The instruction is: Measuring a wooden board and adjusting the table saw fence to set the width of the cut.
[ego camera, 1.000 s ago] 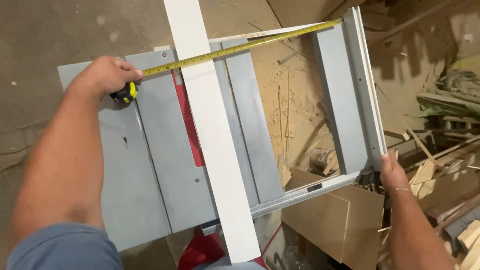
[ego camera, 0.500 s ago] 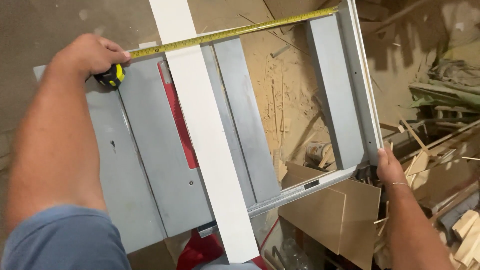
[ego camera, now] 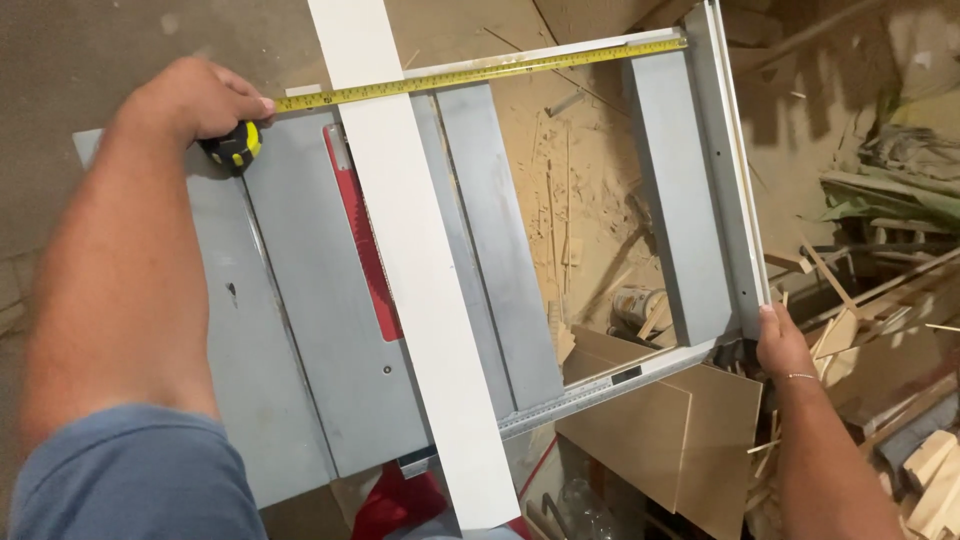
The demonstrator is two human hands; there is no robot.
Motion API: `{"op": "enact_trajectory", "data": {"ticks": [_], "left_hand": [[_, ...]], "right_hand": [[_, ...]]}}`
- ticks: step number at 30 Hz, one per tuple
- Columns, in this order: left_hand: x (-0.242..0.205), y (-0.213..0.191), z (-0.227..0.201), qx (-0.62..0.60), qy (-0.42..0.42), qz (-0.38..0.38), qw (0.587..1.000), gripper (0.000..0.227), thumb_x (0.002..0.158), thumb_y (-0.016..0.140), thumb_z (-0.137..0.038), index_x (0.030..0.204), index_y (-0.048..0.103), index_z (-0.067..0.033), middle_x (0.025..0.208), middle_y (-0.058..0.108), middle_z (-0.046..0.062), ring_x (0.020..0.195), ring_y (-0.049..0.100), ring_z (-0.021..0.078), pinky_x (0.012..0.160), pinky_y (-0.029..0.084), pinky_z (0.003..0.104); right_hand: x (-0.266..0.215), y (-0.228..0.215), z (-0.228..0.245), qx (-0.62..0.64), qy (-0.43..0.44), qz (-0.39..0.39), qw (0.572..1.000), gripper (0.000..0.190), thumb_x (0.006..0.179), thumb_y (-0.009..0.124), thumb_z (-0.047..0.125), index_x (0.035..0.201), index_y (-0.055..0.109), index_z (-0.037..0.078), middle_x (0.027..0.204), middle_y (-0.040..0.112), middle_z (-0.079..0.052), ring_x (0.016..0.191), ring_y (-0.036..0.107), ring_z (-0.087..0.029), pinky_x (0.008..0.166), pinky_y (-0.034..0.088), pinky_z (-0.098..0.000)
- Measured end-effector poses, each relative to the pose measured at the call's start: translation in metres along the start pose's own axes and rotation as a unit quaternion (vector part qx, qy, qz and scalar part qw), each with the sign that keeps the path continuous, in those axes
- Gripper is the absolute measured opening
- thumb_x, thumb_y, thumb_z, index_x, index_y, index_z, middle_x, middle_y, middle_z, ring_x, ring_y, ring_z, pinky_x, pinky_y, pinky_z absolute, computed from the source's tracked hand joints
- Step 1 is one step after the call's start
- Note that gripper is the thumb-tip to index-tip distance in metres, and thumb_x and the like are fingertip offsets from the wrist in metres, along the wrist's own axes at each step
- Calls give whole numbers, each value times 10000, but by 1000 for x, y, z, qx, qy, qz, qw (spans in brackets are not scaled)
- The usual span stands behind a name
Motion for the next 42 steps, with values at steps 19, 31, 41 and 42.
{"op": "enact_trajectory", "data": {"ticks": [19, 31, 41, 42], "left_hand": [[19, 23, 3, -52, -8, 1, 999, 244, 859, 819, -391, 1005, 804, -196, 976, 725, 23, 873, 610, 203, 783, 474, 357], [-17, 14, -12, -75, -35, 13, 996, 131, 929, 762, -325, 980, 792, -208, 1022, 675, 49, 897, 585, 222, 757, 503, 419], [-13, 10, -11, -71, -35, 7, 997, 145, 896, 786, -332, 888, 787, -187, 938, 668, 40, 807, 585, 210, 678, 496, 414], [-8, 11, -10, -54, -35, 13, 998, 129, 843, 778, -323, 834, 765, -195, 876, 641, 23, 749, 563, 211, 642, 484, 415]], "right_hand": [[-12, -5, 9, -49, 1, -6, 999, 609, 1169, 230, 421, 1492, 493, -24, 1309, 544, -511, 1119, 520, -690, 847, 407, -744], [26, 3, -35, -53, -56, -32, 997, 595, 1196, 292, 450, 1471, 571, 2, 1257, 603, -474, 1071, 539, -690, 834, 397, -719], [-1, -4, -2, -65, -46, -36, 996, 575, 1215, 264, 398, 1395, 568, -56, 1207, 587, -497, 1007, 540, -678, 772, 401, -696], [-6, -6, 4, -52, -44, -38, 997, 586, 1196, 273, 391, 1450, 559, -53, 1272, 574, -481, 1075, 522, -669, 829, 388, -697]]}}
Point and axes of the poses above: each hand's wrist, its own x-axis towards the middle knuckle, its own y-axis out of the palm, z = x × y, the point moved 9 cm from there along x, towards the middle knuckle
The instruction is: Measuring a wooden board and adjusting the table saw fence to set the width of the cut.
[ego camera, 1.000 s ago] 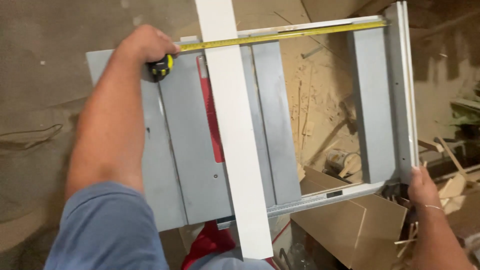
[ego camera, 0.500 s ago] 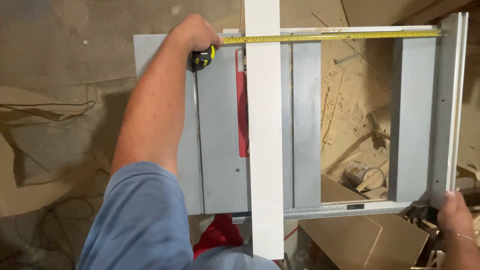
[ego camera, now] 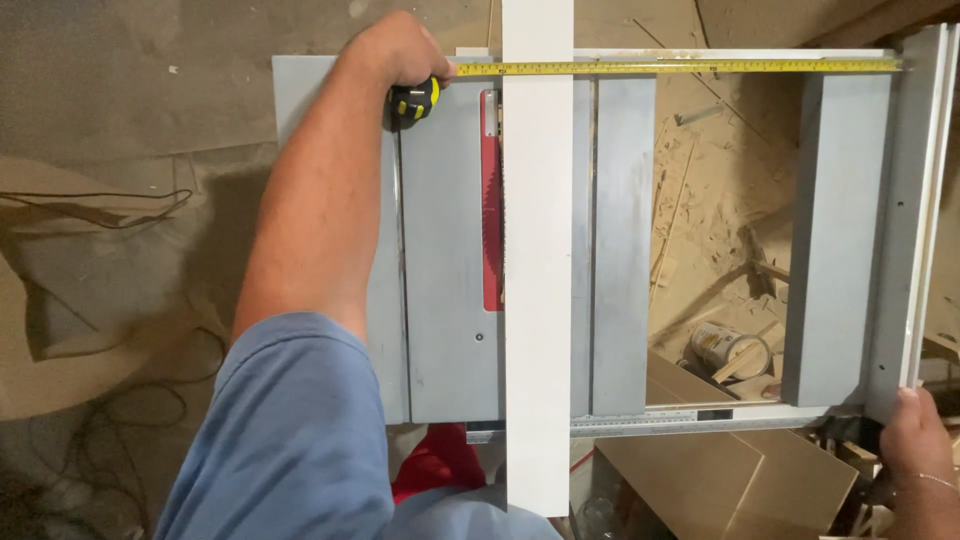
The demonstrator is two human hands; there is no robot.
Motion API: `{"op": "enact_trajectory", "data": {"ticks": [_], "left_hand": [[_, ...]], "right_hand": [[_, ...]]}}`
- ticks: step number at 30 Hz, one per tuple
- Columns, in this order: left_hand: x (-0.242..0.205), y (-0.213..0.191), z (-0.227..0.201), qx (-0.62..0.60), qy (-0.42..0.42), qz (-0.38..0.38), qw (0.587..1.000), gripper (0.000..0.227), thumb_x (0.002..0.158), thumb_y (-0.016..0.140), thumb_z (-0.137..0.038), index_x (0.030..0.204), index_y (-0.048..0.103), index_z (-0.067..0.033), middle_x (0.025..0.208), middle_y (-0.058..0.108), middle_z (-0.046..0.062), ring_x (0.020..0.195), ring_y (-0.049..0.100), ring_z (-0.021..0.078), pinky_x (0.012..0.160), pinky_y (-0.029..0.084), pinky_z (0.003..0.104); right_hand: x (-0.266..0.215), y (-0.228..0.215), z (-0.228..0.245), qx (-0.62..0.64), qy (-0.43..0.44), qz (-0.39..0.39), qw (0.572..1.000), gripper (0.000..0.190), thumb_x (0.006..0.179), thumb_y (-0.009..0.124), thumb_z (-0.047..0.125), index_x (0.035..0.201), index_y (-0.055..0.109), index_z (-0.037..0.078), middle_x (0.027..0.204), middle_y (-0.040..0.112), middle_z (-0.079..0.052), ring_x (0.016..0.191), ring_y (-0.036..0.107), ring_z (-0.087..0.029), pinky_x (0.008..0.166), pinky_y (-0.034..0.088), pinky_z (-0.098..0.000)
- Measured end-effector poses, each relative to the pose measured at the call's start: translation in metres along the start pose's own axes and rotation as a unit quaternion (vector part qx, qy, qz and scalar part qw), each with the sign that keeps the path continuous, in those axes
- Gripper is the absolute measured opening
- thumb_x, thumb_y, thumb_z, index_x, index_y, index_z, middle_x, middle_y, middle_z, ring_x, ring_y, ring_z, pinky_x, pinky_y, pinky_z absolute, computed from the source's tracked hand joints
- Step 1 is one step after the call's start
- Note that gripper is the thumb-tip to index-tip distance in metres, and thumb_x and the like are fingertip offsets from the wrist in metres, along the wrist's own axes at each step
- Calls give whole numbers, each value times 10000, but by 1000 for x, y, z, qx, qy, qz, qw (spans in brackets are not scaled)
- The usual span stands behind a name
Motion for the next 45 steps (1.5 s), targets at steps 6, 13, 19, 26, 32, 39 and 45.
{"op": "enact_trajectory", "data": {"ticks": [6, 13, 19, 26, 32, 39, 45], "left_hand": [[9, 0, -2, 34, 13, 5, 999, 149, 812, 802, -345, 841, 783, -200, 905, 673, 4, 792, 595, 205, 672, 487, 419], [-2, -2, -3, 20, -4, 13, 1000, 134, 854, 794, -364, 860, 798, -230, 942, 680, -2, 805, 597, 201, 690, 489, 406], [-7, -3, -4, 10, -10, 15, 1000, 129, 892, 786, -374, 902, 804, -246, 961, 682, 18, 819, 612, 211, 707, 500, 421], [-25, -6, -8, -12, -23, 15, 1000, 165, 934, 774, -366, 975, 801, -208, 1033, 687, 48, 878, 619, 221, 758, 515, 421], [-16, -3, -5, -15, -20, 16, 1000, 140, 945, 761, -354, 931, 807, -222, 1026, 697, 30, 865, 614, 199, 752, 521, 398], [-7, -1, -2, -14, -13, 3, 1000, 212, 880, 810, -361, 953, 777, -165, 972, 692, 28, 833, 610, 195, 722, 509, 384], [-22, -4, -4, -32, -31, 5, 999, 190, 915, 789, -347, 991, 774, -174, 1021, 688, 41, 848, 626, 205, 713, 525, 399]], "right_hand": [[1, 2, -8, -10, -7, -17, 1000, 567, 1217, 284, 378, 1490, 575, -25, 1245, 606, -463, 1039, 551, -661, 793, 409, -704], [6, 6, -12, -24, 1, -5, 1000, 565, 1261, 240, 359, 1444, 556, -72, 1148, 619, -471, 941, 578, -625, 711, 428, -663], [-17, -6, 18, -6, 9, -4, 1000, 606, 1210, 258, 391, 1509, 536, -56, 1247, 581, -491, 1046, 546, -660, 784, 412, -709], [-1, -1, -2, -21, -9, -21, 1000, 589, 1221, 283, 410, 1448, 588, -40, 1246, 603, -475, 1040, 549, -672, 783, 408, -692], [-7, -3, 2, -15, 21, -8, 1000, 584, 1203, 267, 404, 1487, 564, -10, 1291, 582, -483, 1078, 538, -684, 822, 399, -725], [2, 3, -6, -9, 8, -6, 1000, 578, 1215, 270, 386, 1407, 575, -66, 1242, 587, -491, 1041, 547, -665, 796, 405, -709], [4, 4, -7, -16, -1, -4, 1000, 582, 1216, 255, 382, 1439, 559, -60, 1278, 579, -497, 1064, 541, -684, 802, 407, -724]]}}
Point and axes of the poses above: each hand's wrist, its own x-axis towards the middle knuckle, its own y-axis out of the palm, z = x × y, the point moved 9 cm from there along x, towards the middle knuckle
